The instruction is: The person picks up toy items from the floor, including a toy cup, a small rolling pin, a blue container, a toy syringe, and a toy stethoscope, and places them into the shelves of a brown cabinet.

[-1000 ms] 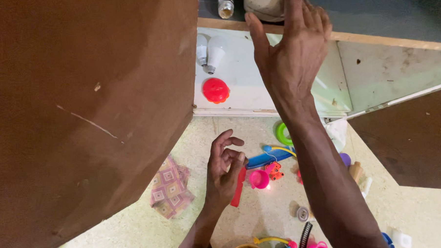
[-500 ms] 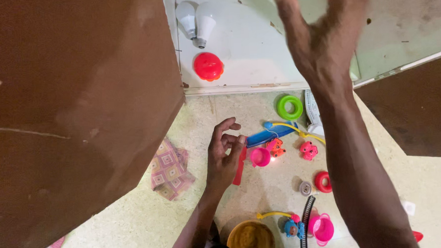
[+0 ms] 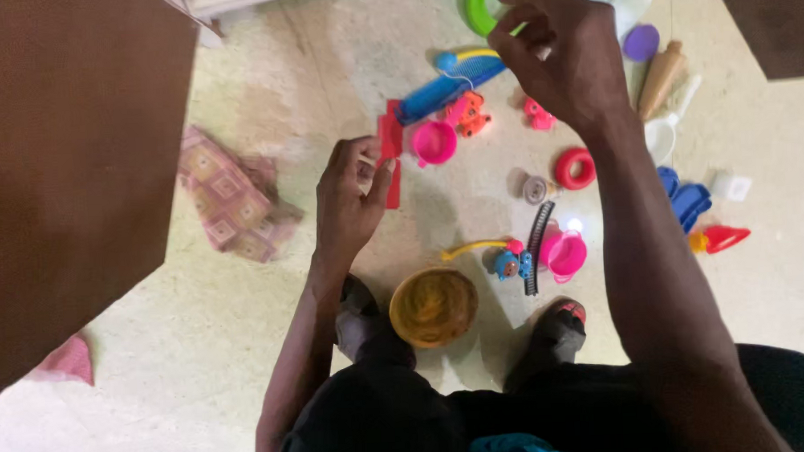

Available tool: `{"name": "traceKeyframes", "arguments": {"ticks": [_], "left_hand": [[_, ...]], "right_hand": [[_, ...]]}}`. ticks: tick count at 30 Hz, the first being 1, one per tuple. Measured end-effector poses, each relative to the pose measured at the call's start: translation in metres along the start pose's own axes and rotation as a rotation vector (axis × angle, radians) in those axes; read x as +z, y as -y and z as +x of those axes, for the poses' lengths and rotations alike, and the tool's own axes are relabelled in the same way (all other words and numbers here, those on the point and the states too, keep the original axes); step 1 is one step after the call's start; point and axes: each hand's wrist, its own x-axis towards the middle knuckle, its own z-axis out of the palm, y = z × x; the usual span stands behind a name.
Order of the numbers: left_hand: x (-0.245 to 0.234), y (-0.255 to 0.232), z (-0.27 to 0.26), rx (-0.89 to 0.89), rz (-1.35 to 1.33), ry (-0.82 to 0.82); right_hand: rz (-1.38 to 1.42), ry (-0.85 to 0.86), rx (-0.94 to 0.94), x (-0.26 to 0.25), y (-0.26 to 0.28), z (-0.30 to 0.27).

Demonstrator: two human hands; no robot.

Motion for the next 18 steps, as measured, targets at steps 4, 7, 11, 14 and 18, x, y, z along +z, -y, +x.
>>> {"name": "traceKeyframes", "arguments": {"ticks": [4, 7, 11, 14, 18], "left_hand": [[0.038, 0.009, -0.057, 0.033, 0.179, 0.438], [0.05, 0.018, -0.127, 0.118, 0.277, 0.649], [0.067, 0.044, -0.151, 0.069, 0.467, 0.785], [0.071, 0.059, -0.142, -0.095, 0.477, 0.796], [0.048, 0.057, -0.101, -0.216, 0.29, 0.493]], "right_hand": [[-0.419, 0.349, -0.117, 0.021, -0.035, -0.015], [-0.411, 0.683, -0.102, 0.064, -0.046, -0.093], [-0.353, 1.051, -0.033, 0.089, -0.057, -0.144], [-0.24, 1.044, -0.032, 0.099, -0.069, -0.168], [-0.311, 1.056, 0.049, 0.098, -0.075, -0.164]]}}
